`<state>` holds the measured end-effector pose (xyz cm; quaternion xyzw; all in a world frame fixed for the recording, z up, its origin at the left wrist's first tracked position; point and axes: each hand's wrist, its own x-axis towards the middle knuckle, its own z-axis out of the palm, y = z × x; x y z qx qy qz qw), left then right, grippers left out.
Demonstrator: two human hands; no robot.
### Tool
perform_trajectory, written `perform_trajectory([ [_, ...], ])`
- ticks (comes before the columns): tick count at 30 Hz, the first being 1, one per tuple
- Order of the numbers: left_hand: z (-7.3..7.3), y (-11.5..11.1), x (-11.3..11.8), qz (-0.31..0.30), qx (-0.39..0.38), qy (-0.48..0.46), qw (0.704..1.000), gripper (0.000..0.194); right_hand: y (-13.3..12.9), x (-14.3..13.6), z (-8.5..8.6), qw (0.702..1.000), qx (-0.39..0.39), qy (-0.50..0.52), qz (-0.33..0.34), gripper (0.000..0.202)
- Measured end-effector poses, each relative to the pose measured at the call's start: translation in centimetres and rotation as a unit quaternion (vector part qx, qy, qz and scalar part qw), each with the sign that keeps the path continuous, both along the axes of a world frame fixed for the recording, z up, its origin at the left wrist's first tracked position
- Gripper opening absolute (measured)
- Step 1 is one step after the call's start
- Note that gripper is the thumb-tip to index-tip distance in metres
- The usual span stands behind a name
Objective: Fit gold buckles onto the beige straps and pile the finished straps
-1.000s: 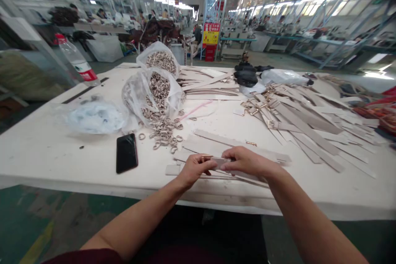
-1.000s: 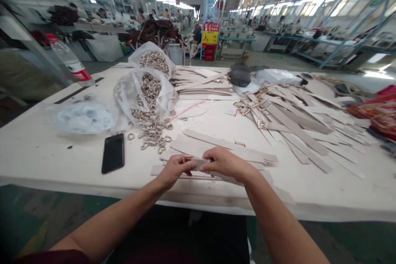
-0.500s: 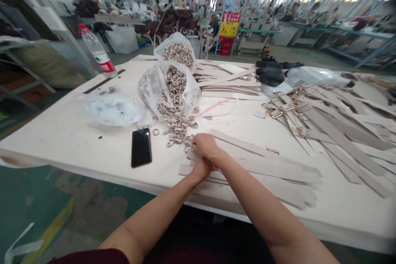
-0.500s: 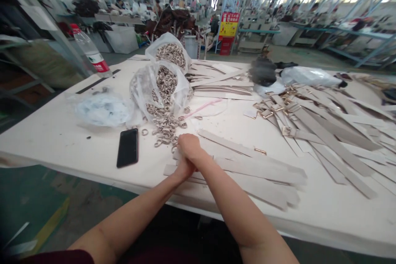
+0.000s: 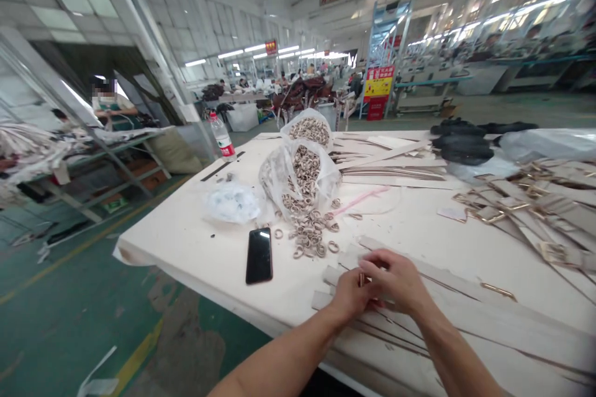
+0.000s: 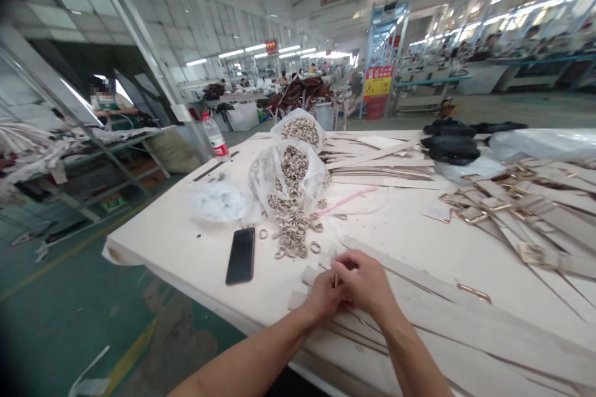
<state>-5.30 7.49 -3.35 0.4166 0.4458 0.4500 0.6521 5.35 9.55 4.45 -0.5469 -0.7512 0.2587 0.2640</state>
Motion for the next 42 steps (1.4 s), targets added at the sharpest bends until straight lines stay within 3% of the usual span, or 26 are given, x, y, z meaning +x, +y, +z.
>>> perform_trajectory([
  [3, 0.1, 0.1, -0.1, 0.013, -0.004, -0.002, 1.000, 0.038, -3.6, 4.3, -2.7, 0.993, -0.035, 0.054, -0.100, 0.032],
  [7, 0.6, -0.3, -0.4, 0.033, 0.040, 0.011, 0.999, 0.038, -6.3, 3.7, -5.1, 0.984, -0.078, 0.111, -0.117, 0.033],
  [11, 0.5, -0.5, -0.6, 0.047, 0.076, -0.008, 0.996, 0.035, -6.4, 2.0, -5.1, 0.975, -0.084, 0.140, -0.152, 0.033],
  [19, 0.0, -0.8, -0.3, 0.053, 0.046, -0.043, 0.997, 0.042, -6.9, 3.4, -5.4, 0.961, -0.064, 0.158, -0.219, 0.034],
  [25, 0.6, -1.1, -0.6, 0.053, 0.072, -0.009, 0.996, 0.041, -5.5, 3.3, -5.4, 0.973, -0.098, 0.153, -0.145, 0.036],
  [30, 0.4, -0.9, -0.7, 0.021, 0.078, 0.019, 0.997, 0.038, -5.4, 3.2, -5.8, 0.941, -0.152, 0.262, -0.149, 0.040],
  [36, 0.7, -0.4, -0.5, -0.012, 0.066, 0.029, 0.997, 0.035, -5.4, 3.7, -5.7, 0.932, -0.094, 0.331, -0.115, 0.031],
  [42, 0.6, -0.2, -0.9, -0.066, 0.052, 0.024, 0.996, 0.032, -4.1, 4.9, -6.3, 0.929, -0.098, 0.349, -0.071, 0.021],
])
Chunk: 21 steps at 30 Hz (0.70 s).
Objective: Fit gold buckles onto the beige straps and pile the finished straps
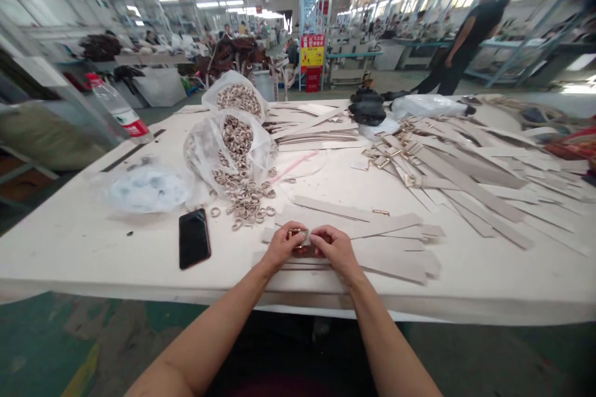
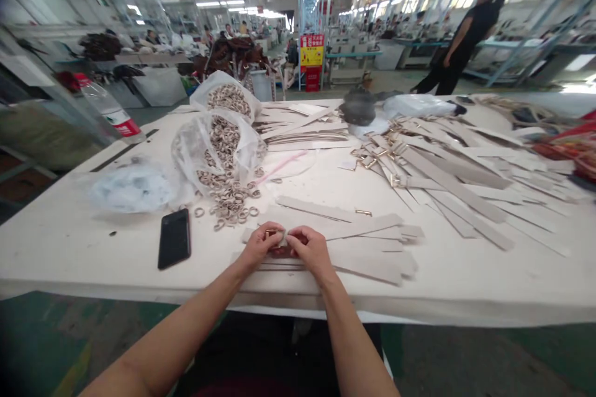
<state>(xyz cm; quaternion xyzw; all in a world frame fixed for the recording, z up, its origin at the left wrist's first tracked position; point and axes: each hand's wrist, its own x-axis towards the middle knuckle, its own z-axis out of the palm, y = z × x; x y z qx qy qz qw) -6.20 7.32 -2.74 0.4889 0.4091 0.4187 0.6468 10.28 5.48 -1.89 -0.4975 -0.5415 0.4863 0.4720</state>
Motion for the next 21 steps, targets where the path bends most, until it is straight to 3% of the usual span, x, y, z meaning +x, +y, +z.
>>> perform_trajectory([
  [3, -0.3, 0.0, -0.2, -0.021, 0.013, 0.003, 1.000, 0.030, 0.8, 0.7, 0.0, 0.997, -0.027, 0.041, 0.066, 0.022],
  [6, -0.4, 0.0, -0.3, -0.053, 0.025, 0.009, 0.998, 0.030, 1.6, 1.2, 0.5, 0.986, -0.068, 0.085, 0.126, 0.036],
  [10, 0.2, -0.2, -0.4, -0.051, 0.039, -0.010, 0.998, 0.040, 2.3, 1.0, 1.6, 0.980, -0.069, 0.069, 0.173, 0.044],
  [13, 1.0, -0.3, -0.4, -0.074, 0.023, -0.018, 0.997, 0.049, 2.0, 0.8, 2.5, 0.987, -0.019, -0.004, 0.160, 0.044],
  [16, 2.0, -0.2, -0.2, -0.093, 0.009, -0.007, 0.996, 0.046, 1.0, 1.6, 3.8, 0.984, 0.061, -0.113, 0.123, 0.042],
  [21, 4.6, -0.2, 1.2, -0.098, 0.036, -0.033, 0.994, 0.037, -1.0, 5.3, 6.6, 0.929, 0.217, -0.293, 0.068, 0.053],
])
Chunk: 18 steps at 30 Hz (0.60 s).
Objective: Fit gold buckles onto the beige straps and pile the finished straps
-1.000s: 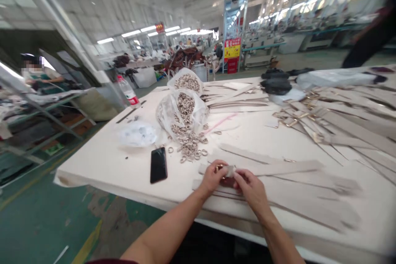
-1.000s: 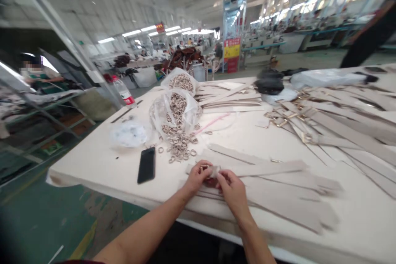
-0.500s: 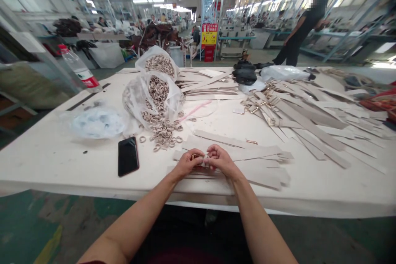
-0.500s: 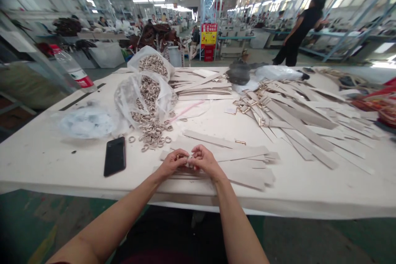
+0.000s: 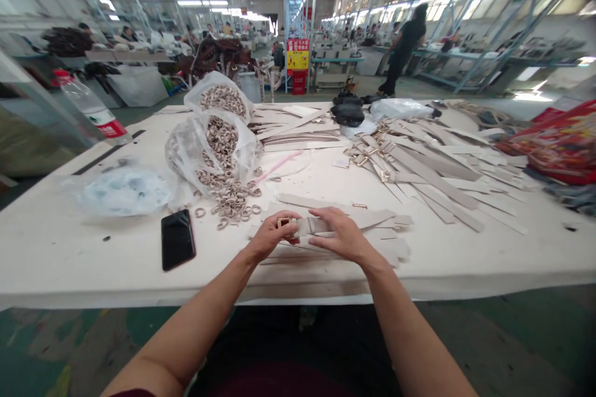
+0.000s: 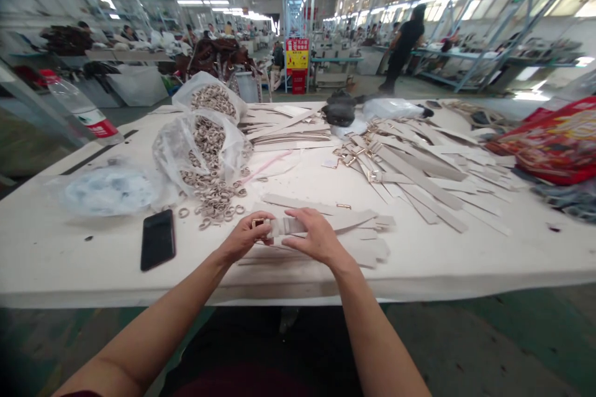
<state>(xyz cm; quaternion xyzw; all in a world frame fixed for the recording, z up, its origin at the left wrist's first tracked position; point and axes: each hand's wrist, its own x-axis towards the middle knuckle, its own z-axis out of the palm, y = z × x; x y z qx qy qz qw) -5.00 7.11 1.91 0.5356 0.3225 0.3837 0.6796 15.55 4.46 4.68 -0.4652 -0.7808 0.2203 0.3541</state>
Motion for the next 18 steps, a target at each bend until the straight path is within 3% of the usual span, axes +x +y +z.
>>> perform_trajectory([
  [4, 3.0, -1.2, 1.6, -0.059, 0.005, -0.044, 0.997, 0.031, -2.2, 2.2, 3.3, 0.998, -0.015, -0.057, 0.001, 0.039],
  [6, 4.2, -2.4, 2.1, -0.086, -0.003, -0.047, 0.995, 0.031, -3.9, 2.8, 5.0, 0.998, -0.026, -0.049, 0.007, 0.043],
  [9, 4.1, -4.5, 2.2, -0.133, -0.032, 0.002, 0.991, 0.032, -6.8, 2.9, 5.4, 0.996, -0.079, -0.035, 0.014, 0.042],
  [11, 2.6, -6.2, 2.0, -0.151, -0.065, 0.051, 0.985, 0.034, -8.8, 2.5, 3.2, 0.990, -0.141, -0.010, 0.002, 0.032],
  [14, -1.3, -8.8, 1.3, -0.159, -0.117, 0.115, 0.974, 0.037, -11.9, 1.2, -2.8, 0.960, -0.268, 0.076, -0.029, 0.026],
  [16, -4.0, -10.3, 0.8, -0.167, -0.138, 0.152, 0.964, 0.038, -13.9, 0.2, -6.9, 0.908, -0.384, 0.161, -0.043, 0.027],
  [18, -6.0, -11.5, 0.4, -0.171, -0.141, 0.177, 0.959, 0.039, -15.6, -0.5, -9.8, 0.852, -0.463, 0.236, -0.053, 0.030],
])
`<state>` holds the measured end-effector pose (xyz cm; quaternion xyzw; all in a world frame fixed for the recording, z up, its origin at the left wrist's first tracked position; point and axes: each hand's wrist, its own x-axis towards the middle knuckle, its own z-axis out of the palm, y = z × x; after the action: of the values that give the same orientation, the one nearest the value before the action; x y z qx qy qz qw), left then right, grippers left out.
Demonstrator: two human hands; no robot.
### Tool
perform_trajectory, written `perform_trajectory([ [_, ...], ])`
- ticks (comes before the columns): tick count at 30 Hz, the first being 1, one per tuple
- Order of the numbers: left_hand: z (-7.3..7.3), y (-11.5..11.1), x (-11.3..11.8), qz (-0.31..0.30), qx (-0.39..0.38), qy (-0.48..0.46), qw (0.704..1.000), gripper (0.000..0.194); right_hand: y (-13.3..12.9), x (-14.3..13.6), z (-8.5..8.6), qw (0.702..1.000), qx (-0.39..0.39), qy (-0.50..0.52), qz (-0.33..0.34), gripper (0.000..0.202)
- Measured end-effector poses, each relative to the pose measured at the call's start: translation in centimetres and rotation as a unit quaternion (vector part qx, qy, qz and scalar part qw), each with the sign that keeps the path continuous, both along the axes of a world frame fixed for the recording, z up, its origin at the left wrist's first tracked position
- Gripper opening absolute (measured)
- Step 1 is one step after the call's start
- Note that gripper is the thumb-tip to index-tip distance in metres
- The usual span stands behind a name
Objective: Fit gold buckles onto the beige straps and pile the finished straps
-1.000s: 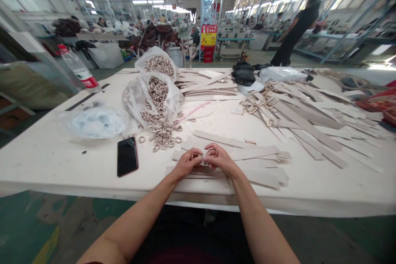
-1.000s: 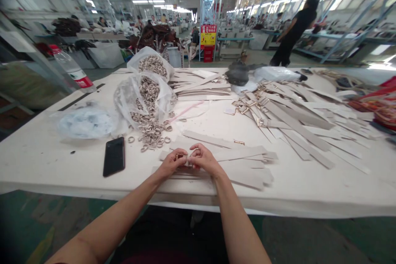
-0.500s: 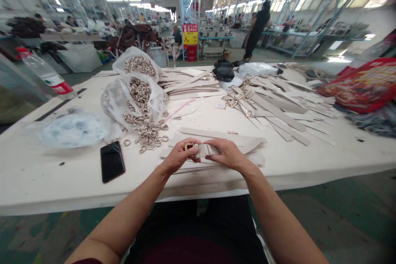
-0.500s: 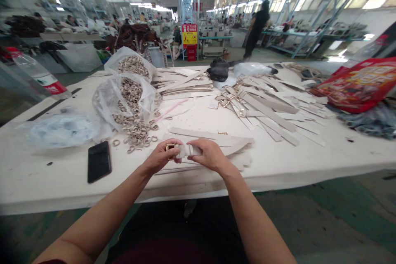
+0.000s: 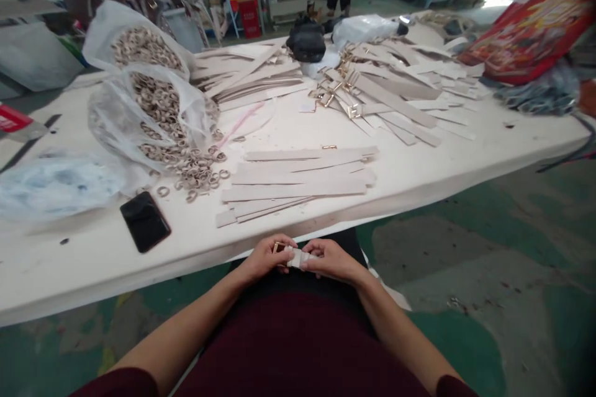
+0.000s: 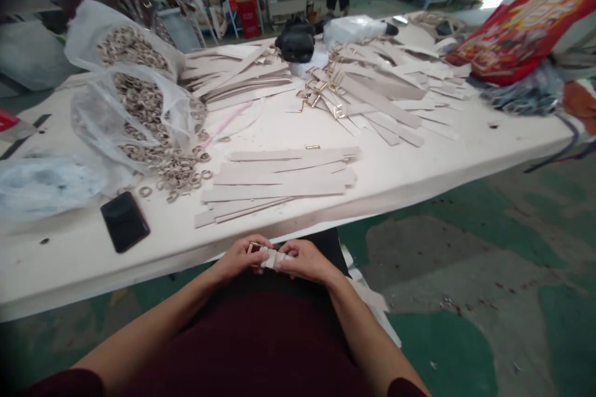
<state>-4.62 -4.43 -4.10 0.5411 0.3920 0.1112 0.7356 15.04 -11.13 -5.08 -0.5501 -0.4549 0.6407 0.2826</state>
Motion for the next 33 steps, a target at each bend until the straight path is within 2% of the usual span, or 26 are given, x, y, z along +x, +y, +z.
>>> perform_trajectory([
  [3, -1.5, -0.9, -0.1, 0.001, 0.048, 0.028, 0.998, 0.036, -1.5, -0.2, -1.8, 0.997, -0.026, 0.059, -0.033, 0.033],
  [6, -1.7, -1.0, 0.1, -0.009, 0.132, 0.057, 0.990, 0.029, -1.9, -0.3, -2.2, 0.995, -0.005, 0.087, -0.058, 0.035],
  [8, -1.6, -1.0, 0.4, -0.033, 0.156, 0.057, 0.986, 0.025, -1.9, -0.7, -2.4, 0.993, 0.018, 0.093, -0.069, 0.042],
  [10, -1.5, -1.0, 0.7, -0.056, 0.135, 0.041, 0.988, 0.025, -1.8, -1.2, -2.6, 0.993, 0.046, 0.085, -0.063, 0.055],
  [13, -1.8, -1.0, 0.9, -0.062, 0.062, 0.010, 0.996, 0.029, -1.6, -1.5, -2.9, 0.994, 0.072, 0.060, -0.048, 0.068],
  [14, -2.0, -1.0, 0.9, -0.056, 0.039, 0.003, 0.998, 0.031, -1.5, -1.5, -3.0, 0.995, 0.074, 0.048, -0.055, 0.069],
  [16, -2.4, -1.1, 0.9, -0.040, 0.016, -0.001, 0.999, 0.033, -1.5, -1.0, -3.2, 0.994, 0.065, 0.016, -0.083, 0.057],
  [19, -2.9, -1.3, 0.9, -0.013, 0.030, 0.009, 0.999, 0.033, -1.6, -0.3, -3.4, 0.995, 0.015, 0.010, -0.097, 0.037],
  [24, -3.3, -1.4, 0.8, -0.013, 0.042, -0.006, 0.999, 0.033, -1.1, -0.3, -3.3, 0.990, -0.037, 0.121, -0.069, 0.039],
  [30, -2.7, -1.3, 1.0, -0.042, 0.010, -0.015, 0.999, 0.031, -0.6, -1.4, -3.1, 0.974, -0.069, 0.159, -0.150, 0.042],
  [32, -2.1, -1.2, 1.0, -0.058, 0.036, -0.012, 0.998, 0.032, -0.6, -1.6, -3.1, 0.971, -0.070, 0.154, -0.170, 0.042],
  [33, -1.8, -1.1, 1.0, -0.064, 0.074, -0.008, 0.995, 0.036, -0.6, -1.6, -3.1, 0.970, -0.070, 0.152, -0.175, 0.042],
])
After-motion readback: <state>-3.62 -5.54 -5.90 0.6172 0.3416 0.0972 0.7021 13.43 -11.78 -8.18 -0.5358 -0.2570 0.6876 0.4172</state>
